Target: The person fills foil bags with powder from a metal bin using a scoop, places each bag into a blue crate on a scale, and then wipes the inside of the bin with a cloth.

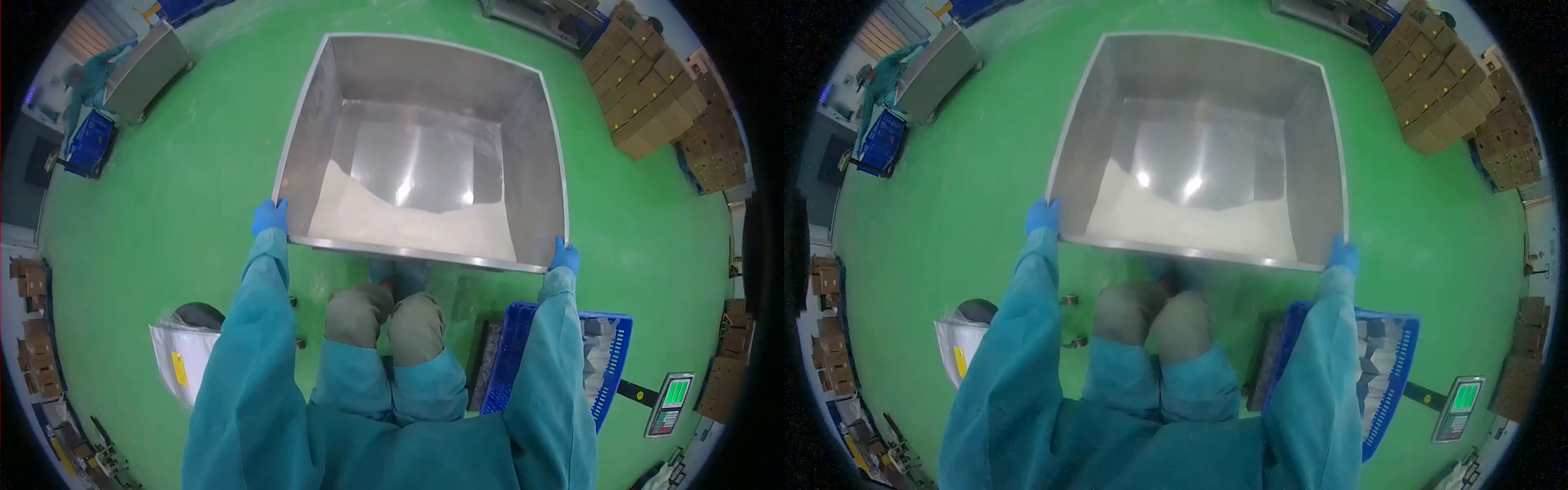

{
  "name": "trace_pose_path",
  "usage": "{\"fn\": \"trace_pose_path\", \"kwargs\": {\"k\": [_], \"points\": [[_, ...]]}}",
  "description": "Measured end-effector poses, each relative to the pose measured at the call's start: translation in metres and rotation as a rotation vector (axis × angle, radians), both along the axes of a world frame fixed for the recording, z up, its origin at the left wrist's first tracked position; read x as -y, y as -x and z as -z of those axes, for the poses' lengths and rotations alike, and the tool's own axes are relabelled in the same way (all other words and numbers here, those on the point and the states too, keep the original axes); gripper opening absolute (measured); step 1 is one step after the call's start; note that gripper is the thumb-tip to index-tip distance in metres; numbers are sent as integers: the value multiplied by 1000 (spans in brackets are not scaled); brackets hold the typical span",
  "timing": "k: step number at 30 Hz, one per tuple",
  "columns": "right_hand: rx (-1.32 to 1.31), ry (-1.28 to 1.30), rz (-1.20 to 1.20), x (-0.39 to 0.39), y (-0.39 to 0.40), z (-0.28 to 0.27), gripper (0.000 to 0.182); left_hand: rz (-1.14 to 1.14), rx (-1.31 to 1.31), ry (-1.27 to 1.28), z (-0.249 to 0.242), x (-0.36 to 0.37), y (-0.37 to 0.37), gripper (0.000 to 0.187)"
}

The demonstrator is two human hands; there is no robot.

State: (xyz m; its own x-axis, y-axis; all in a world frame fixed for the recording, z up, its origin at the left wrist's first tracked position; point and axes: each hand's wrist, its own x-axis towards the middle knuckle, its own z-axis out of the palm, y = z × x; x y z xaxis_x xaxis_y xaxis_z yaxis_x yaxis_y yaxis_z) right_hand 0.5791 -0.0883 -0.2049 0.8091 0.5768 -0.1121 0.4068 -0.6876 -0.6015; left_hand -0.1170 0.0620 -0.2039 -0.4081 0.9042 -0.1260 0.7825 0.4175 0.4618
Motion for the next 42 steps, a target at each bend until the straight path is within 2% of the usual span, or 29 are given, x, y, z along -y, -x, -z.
{"fn": "trace_pose_path", "kwargs": {"k": [3,6,9,12,15,17,20,21,23,24,25,27,29,30,31,32,33,34,35,36,37,39,42], "points": [[164,123,-64,12,-13,4,49,1,-24,-4,-4,21,-6,42],[86,69,-47,25,-12,-2,51,-15,-1,0,-8,45,-7,43],[74,189,-75,33,4,-31,59,-32,11,20,8,65,-4,43],[133,177,-54,37,0,-24,52,-40,-11,-2,8,70,0,43],[22,59,-38,45,14,-28,52,-46,-24,20,-3,73,1,44],[63,171,-129,48,3,-10,57,-34,9,62,-6,74,8,47],[119,200,-129,52,8,-15,57,-58,-54,81,-1,82,12,52],[141,187,-116,52,14,-24,56,23,-169,-19,6,93,17,54],[350,196,-100,53,30,-52,55,166,-412,-232,10,127,36,59],[452,195,-90,54,42,-61,56,182,-412,-212,-3,152,45,57],[488,112,-192,50,57,-61,56,197,-410,-192,-23,182,48,55],[560,-54,-395,41,101,-56,57,172,-369,27,-92,254,42,56],[448,-355,-795,48,188,-63,61,58,-516,245,-102,324,63,55],[357,-353,-1011,51,232,-70,63,85,-499,221,-102,346,70,55],[406,-221,-1147,56,270,-59,67,100,-482,210,-99,375,77,55],[393,45,-1278,61,308,-55,69,100,-465,208,-100,411,83,55],[373,48,-1225,63,334,-58,63,95,-434,295,-110,419,82,59],[352,54,-1181,66,358,-62,59,56,-410,69,-82,438,99,63],[353,83,-1163,70,376,-67,57,52,-528,-109,-54,451,119,65],[367,108,-1123,71,387,-69,54,-117,-417,-101,-79,452,107,60],[369,100,-1157,73,391,-68,54,-162,-436,-22,-99,450,103,53],[386,91,-1157,73,386,-64,54,-123,-420,143,-89,458,124,45],[387,105,-1180,77,389,-55,67,-122,-413,300,-70,440,146,36]]}}
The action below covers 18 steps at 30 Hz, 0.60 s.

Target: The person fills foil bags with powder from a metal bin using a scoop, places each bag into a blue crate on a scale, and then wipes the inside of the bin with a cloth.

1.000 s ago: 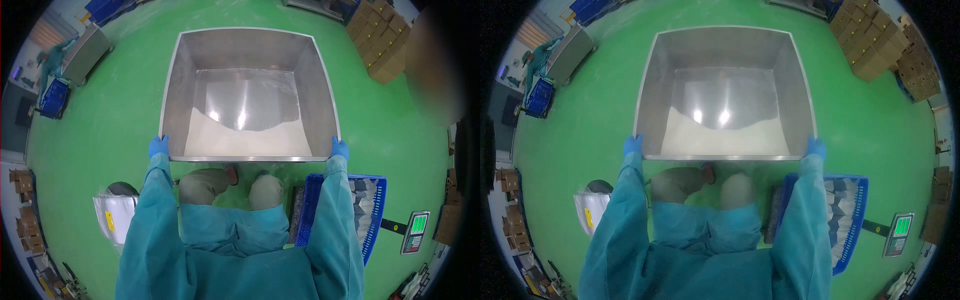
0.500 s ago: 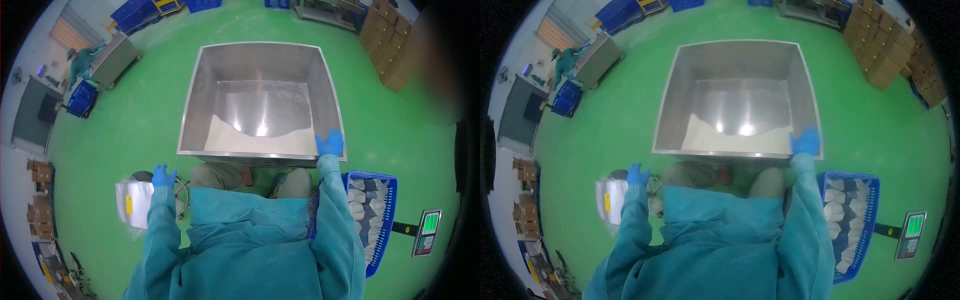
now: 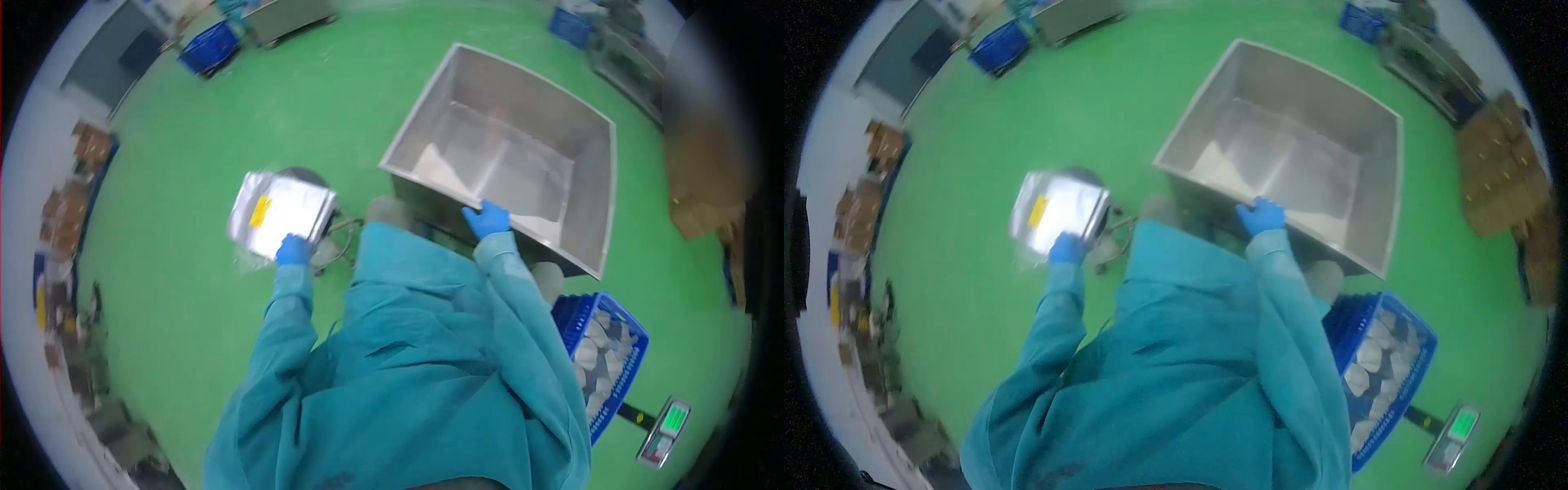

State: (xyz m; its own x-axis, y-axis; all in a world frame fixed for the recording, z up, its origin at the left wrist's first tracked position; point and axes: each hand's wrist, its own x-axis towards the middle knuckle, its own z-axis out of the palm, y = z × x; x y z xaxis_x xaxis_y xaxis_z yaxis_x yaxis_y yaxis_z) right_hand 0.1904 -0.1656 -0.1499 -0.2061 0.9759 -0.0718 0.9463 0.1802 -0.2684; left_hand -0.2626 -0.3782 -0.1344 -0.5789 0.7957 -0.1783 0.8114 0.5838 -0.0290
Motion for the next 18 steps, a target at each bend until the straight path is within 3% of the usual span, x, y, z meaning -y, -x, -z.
{"fn": "trace_pose_path", "kwargs": {"k": [3,5,6,7,8,9,10,13,15,18], "points": [[8,-165,-19,14,5,0,62,97,7,29,4,-1,10,43],[-32,-138,-44,22,8,-3,60,-22,-8,49,-14,-6,1,45],[-57,-86,-43,26,11,-12,59,188,-30,70,13,-1,31,49],[-44,16,-62,31,14,-24,56,193,-96,50,57,7,63,52],[-208,128,-12,38,16,-27,51,66,329,5,61,8,80,49],[-172,23,-26,46,15,-32,47,-175,798,-95,63,7,95,46],[-201,-62,-19,44,8,-3,48,-441,1112,-153,68,8,110,44],[-222,-277,-7,48,0,20,54,-470,1102,-207,63,-9,94,41],[-184,-158,-32,48,-4,11,55,-428,1041,-260,43,-11,82,39],[-327,-504,30,57,-1,3,55,-283,972,-340,-17,-14,49,35]]}}
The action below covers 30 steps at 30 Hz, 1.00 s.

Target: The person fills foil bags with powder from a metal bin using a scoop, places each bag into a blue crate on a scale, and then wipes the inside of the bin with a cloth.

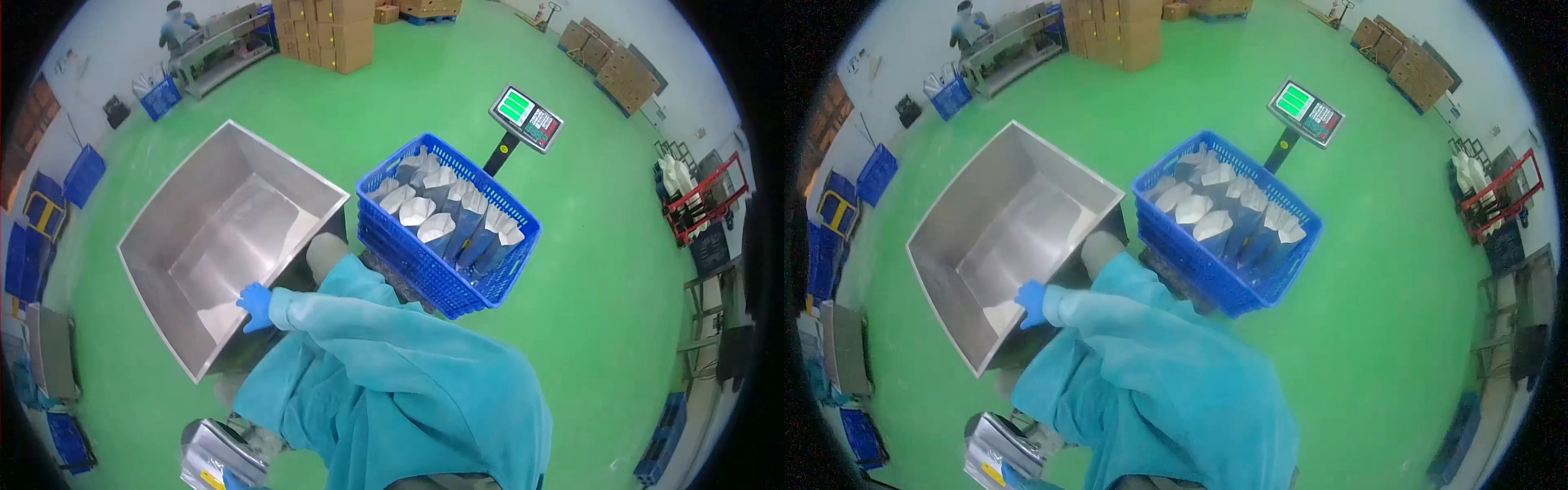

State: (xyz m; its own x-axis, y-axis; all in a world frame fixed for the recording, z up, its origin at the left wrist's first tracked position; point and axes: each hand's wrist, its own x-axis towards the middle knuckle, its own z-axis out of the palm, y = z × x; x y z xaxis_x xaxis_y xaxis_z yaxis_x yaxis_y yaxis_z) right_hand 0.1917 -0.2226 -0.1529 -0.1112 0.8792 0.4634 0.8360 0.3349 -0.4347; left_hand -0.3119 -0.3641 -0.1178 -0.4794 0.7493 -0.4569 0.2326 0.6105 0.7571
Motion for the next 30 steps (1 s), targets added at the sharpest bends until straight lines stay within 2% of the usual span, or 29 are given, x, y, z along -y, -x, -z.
{"fn": "trace_pose_path", "kwargs": {"k": [2,4,6,7,8,9,12,13,15,16,17,18,19,22,23,24,26,29,30], "points": [[-193,-156,61,18,20,-27,57,83,-32,-106,-48,-5,-15,33],[-447,181,82,59,55,-88,60,228,2,-193,-89,-9,-40,31],[-745,459,-113,86,99,-119,52,446,153,-215,-113,-22,-100,29],[-660,552,-165,94,110,-135,49,442,209,-225,-141,-16,-169,13],[-572,641,-221,101,116,-151,46,615,155,-254,-107,-32,-179,17],[-477,719,-271,102,117,-159,43,779,-104,-450,-139,-27,-218,14],[-484,677,-4,84,68,-145,31,266,-133,-654,-143,-50,-213,21],[-358,525,21,86,56,-139,27,358,-334,-659,-140,-54,-212,21],[-119,226,36,98,44,-129,19,492,-192,-667,-107,-65,-225,17],[-20,29,-106,104,42,-130,17,517,-141,-677,-114,-55,-258,13],[74,-171,-246,108,37,-132,14,630,-180,-683,-126,-52,-280,14],[169,-378,-378,112,36,-132,12,643,-291,-663,-126,-50,-299,13],[214,-128,-506,116,41,-131,13,665,-397,-644,-121,-50,-312,13],[-161,695,-354,127,43,-130,22,848,-289,-571,-119,-44,-334,13],[-291,857,-316,127,31,-119,22,1017,-253,-584,-120,-35,-346,12],[-439,938,-299,128,16,-100,22,1166,-219,-591,-129,-19,-360,12],[-676,1005,-291,124,-7,-62,22,1346,-346,-759,-146,10,-384,11],[-895,963,-333,90,-18,-55,23,1289,-991,-1078,-177,-12,-386,9],[-926,920,-358,76,-16,-65,23,1089,-1121,-877,-166,-20,-379,9]]}}
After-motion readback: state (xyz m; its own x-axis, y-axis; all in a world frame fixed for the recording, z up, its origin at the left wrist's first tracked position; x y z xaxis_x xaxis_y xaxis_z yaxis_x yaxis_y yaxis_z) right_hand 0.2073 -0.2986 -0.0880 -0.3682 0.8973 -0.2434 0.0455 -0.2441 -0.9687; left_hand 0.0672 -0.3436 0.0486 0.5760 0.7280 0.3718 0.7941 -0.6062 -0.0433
